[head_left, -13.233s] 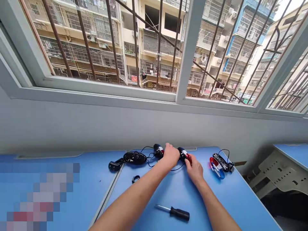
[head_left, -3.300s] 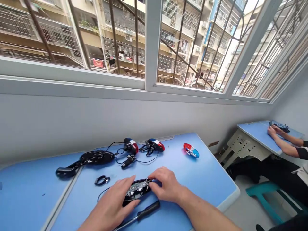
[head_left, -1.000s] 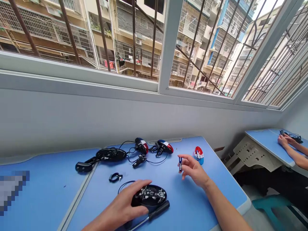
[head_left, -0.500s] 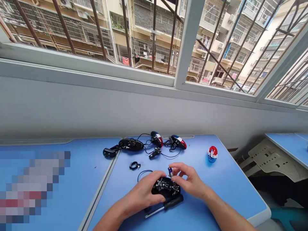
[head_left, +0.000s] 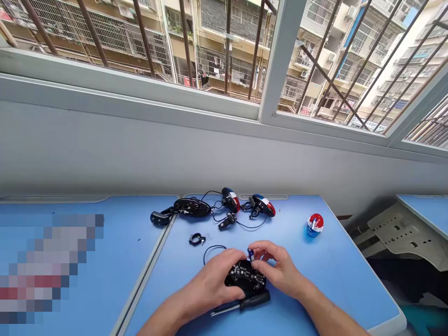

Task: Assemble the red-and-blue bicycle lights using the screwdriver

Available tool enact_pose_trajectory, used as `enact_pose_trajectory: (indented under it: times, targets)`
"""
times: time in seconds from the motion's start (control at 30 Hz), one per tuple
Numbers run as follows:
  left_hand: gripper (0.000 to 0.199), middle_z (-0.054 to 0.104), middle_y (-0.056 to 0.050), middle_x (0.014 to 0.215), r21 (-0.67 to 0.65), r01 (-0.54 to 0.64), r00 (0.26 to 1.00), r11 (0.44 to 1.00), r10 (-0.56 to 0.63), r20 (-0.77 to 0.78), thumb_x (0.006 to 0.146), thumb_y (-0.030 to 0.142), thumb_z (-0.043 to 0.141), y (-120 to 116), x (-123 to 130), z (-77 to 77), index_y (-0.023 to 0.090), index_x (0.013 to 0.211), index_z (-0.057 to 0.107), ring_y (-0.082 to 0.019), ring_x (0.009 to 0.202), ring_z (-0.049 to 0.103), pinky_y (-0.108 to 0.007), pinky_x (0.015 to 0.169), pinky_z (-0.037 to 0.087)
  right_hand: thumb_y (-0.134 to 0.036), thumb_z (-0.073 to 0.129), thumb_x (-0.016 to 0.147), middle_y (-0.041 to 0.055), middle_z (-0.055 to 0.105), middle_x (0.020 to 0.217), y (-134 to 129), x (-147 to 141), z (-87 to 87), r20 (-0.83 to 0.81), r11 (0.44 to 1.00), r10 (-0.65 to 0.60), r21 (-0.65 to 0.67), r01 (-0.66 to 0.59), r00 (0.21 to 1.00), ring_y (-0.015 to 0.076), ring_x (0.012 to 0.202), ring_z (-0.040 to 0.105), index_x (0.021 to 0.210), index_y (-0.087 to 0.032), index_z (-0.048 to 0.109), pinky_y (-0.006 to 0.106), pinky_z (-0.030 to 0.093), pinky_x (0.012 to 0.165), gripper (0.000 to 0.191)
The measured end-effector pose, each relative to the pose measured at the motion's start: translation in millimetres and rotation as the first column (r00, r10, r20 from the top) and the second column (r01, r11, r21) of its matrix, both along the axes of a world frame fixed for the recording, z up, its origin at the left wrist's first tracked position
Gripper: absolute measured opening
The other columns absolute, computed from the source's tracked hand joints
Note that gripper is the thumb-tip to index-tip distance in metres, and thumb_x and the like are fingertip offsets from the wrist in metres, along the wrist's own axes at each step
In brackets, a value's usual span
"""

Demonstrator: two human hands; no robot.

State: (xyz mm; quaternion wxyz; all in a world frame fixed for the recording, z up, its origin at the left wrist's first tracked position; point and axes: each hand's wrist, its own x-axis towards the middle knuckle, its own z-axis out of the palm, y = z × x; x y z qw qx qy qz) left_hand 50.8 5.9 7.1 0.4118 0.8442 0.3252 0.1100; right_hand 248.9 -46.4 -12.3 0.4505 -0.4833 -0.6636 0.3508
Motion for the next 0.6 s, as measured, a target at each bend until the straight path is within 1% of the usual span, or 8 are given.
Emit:
enact_pose_trajectory:
  times: [0.1, 0.17, 0.23, 0.33, 0.5, 0.6]
  targets:
    - [0.036, 0.058, 0.000, 0.098, -0.016, 0.024, 1.000, 1.000, -0.024, -0.015, 0.064, 0.013, 0.057, 0, 1, 7.3, 0.023, 0.098, 0.055, -0.021, 0.089, 0.054, -0.029, 0.078, 0.043, -0.016, 0.059, 0.079, 0.0023, 0.068, 0.096, -1, 0, 2.9, -0.019, 0.999, 0.027, -0.026, -0.028, 0.999, 0.0138, 0.078, 0.062, 0.106, -0.025, 0.064, 0.026, 0.052, 0.071, 0.029]
    - [0.032, 0.058, 0.000, 0.095, -0.019, 0.043, 0.999, 0.999, -0.044, -0.025, 0.063, 0.013, 0.055, 0, 1, 10.4, 0.022, 0.094, 0.055, -0.021, 0.088, 0.053, -0.029, 0.077, 0.043, -0.016, 0.059, 0.079, 0.0022, 0.068, 0.096, -2, 1, 3.9, -0.020, 0.999, 0.049, -0.017, -0.049, 0.999, 0.0137, 0.078, 0.061, 0.106, -0.025, 0.065, 0.026, 0.052, 0.071, 0.029]
    - [0.034, 0.057, 0.000, 0.094, -0.016, 0.058, 0.998, 0.998, -0.059, -0.020, 0.062, 0.012, 0.055, 0, 1, 11.5, 0.022, 0.095, 0.056, -0.021, 0.088, 0.053, -0.029, 0.078, 0.043, -0.015, 0.059, 0.079, 0.0019, 0.068, 0.095, -3, 1, 4.4, -0.014, 0.998, 0.062, -0.008, -0.062, 0.998, 0.0135, 0.077, 0.061, 0.106, -0.025, 0.065, 0.026, 0.052, 0.070, 0.029]
    - [0.038, 0.058, 0.000, 0.097, -0.011, 0.062, 0.998, 0.998, -0.062, -0.013, 0.062, 0.013, 0.059, 1, 2, 9.3, 0.022, 0.099, 0.056, -0.022, 0.090, 0.053, -0.030, 0.080, 0.043, -0.014, 0.059, 0.078, 0.0015, 0.068, 0.092, -3, 1, 4.9, -0.008, 0.998, 0.069, -0.012, -0.069, 0.998, 0.0133, 0.076, 0.061, 0.106, -0.025, 0.065, 0.026, 0.052, 0.070, 0.030]
    - [0.045, 0.059, 0.000, 0.099, 0.015, 0.060, 0.998, 0.998, -0.060, -0.007, 0.062, 0.025, 0.072, 2, 5, 1.3, 0.023, 0.104, 0.057, -0.024, 0.091, 0.053, -0.032, 0.079, 0.043, -0.013, 0.057, 0.079, 0.0013, 0.067, 0.091, -3, 1, 5.8, 0.005, 0.996, 0.090, 0.004, -0.090, 0.996, 0.0132, 0.075, 0.060, 0.107, -0.025, 0.065, 0.026, 0.052, 0.069, 0.032]
    - [0.041, 0.059, 0.000, 0.095, 0.041, 0.059, 0.998, 0.997, -0.058, -0.026, 0.063, 0.026, 0.073, 2, 8, 0.9, 0.022, 0.100, 0.057, -0.023, 0.089, 0.053, -0.031, 0.077, 0.041, -0.011, 0.056, 0.079, 0.0014, 0.066, 0.091, -3, 2, 4.9, 0.020, 0.995, 0.099, 0.020, -0.100, 0.995, 0.0130, 0.075, 0.059, 0.109, -0.025, 0.065, 0.026, 0.052, 0.069, 0.034]
